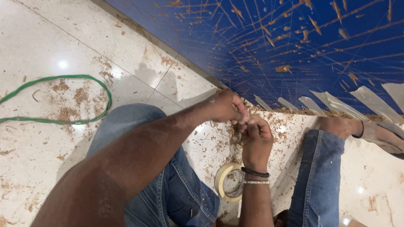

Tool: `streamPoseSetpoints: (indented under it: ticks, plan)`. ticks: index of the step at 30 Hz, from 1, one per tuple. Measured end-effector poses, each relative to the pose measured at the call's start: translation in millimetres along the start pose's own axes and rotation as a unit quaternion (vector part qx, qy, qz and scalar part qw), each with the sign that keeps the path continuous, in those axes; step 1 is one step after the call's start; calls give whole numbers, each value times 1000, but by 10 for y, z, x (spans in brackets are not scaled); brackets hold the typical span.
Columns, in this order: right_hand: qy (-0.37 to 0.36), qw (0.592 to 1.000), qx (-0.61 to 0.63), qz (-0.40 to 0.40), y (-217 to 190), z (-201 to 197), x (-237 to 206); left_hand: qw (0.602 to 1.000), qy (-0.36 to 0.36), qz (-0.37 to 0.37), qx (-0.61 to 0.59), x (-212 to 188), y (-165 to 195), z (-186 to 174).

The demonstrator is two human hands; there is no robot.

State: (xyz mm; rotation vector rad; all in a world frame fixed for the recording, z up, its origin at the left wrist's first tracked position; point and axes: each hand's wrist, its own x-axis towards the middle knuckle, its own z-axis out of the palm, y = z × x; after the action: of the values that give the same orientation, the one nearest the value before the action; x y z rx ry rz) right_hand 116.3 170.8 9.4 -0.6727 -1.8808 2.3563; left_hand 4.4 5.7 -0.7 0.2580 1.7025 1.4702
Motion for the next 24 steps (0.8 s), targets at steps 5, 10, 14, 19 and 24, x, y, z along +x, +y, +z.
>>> streamPoseSetpoints:
  ticks: [5, 10, 14, 19, 24]
  plan:
    - [82, 983, 162, 24, 16, -98, 147, 1000, 19, -8, -12, -3, -3, 1]
    - [111, 989, 21, -97, 63, -39, 152, 999, 37, -29, 21, -26, -17, -2]
    - [135, 976, -80, -153, 41, 21, 177, 998, 38, -37, 16, -54, -2, 1]
    - [141, 946, -190, -221, 41, -1, 240, 998, 44, -19, 27, -75, -34, -1]
    - [113, 936, -204, -262, 96, -75, 308, 998, 55, -2, 39, -54, -64, 21]
